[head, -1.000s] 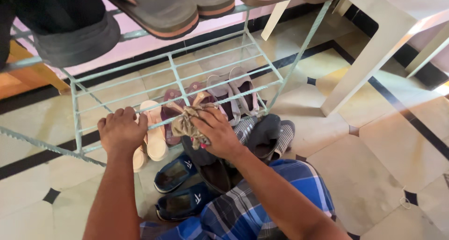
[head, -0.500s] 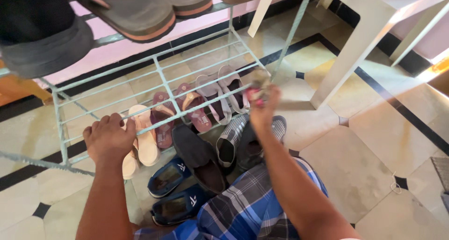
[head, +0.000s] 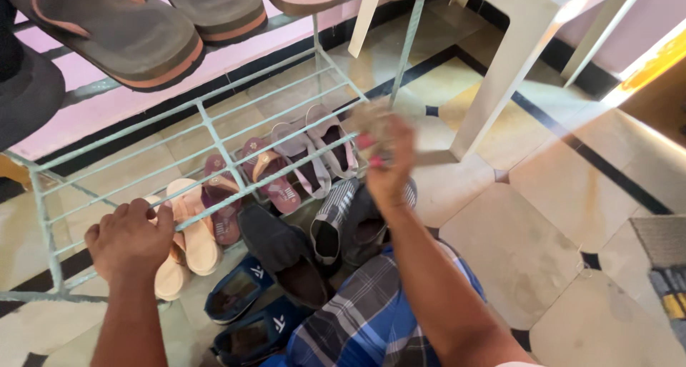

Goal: The person sits on the floor and wipes various shoes and sandals with a cloth. They pick up each item from a metal shoe rack or the floor, wipe it down, and place it back on the rack or floor.

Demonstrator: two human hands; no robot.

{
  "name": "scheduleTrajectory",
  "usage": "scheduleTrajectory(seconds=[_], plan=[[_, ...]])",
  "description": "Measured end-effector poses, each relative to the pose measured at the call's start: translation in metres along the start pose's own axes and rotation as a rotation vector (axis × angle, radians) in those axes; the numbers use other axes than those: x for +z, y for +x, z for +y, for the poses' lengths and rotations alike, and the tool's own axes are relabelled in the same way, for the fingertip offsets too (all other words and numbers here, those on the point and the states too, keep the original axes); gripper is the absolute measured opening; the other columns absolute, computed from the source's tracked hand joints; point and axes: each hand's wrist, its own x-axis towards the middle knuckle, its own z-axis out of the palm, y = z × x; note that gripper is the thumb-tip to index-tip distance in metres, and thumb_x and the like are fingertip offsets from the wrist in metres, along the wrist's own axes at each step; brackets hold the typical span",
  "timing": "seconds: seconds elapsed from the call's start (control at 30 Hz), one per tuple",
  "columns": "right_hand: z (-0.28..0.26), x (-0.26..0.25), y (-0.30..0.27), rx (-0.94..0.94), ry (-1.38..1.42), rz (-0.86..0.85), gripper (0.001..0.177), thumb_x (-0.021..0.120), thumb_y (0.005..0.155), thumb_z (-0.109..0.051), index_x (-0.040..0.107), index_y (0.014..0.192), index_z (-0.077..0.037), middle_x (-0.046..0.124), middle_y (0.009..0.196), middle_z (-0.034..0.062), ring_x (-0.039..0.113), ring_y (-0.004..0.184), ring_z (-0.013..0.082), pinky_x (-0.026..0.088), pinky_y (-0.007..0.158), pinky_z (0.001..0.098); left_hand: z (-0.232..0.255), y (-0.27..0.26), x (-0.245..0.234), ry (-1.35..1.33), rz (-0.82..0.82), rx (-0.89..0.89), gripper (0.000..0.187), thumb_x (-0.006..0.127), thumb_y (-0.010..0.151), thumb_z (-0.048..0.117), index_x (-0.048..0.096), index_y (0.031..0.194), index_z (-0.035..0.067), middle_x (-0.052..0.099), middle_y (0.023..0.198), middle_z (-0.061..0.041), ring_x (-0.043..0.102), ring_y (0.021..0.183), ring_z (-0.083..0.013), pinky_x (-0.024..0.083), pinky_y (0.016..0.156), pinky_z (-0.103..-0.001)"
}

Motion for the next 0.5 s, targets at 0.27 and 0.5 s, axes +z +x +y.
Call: scheduleTrajectory(seconds=[0.27,0.5], plan=[[-0.012,-0.006,0.099,-0.321,-0.3,0.154,0.058,0.074,0.097,-0.006,0.049,0.15,-0.006,0.054,0.147,0.0163,0.052,0.137,0.0312,0.041,0.12,0.0389,0.0,-0.002,0.002,0.008,0.013,0.001,0.044,0.049,0.106,0.052,0.074,0.101,0.015,0.073,0.109,-0.006,0.065,0.11,-0.0302,0.04,0.105,-0.051],[0.063,-0.003,0.028,-0.048,-0.236,0.051,0.033,0.065,0.091,0.003,0.063,0.122,-0.007,0.069,0.112,0.0108,0.069,0.106,0.0264,0.054,0.096,0.0387,-0.003,-0.001,0.009,0.029,-0.021,-0.002,0.048,0.048,0.107,0.052,0.073,0.101,0.013,0.074,0.107,-0.008,0.066,0.112,-0.0313,0.04,0.106,-0.052]])
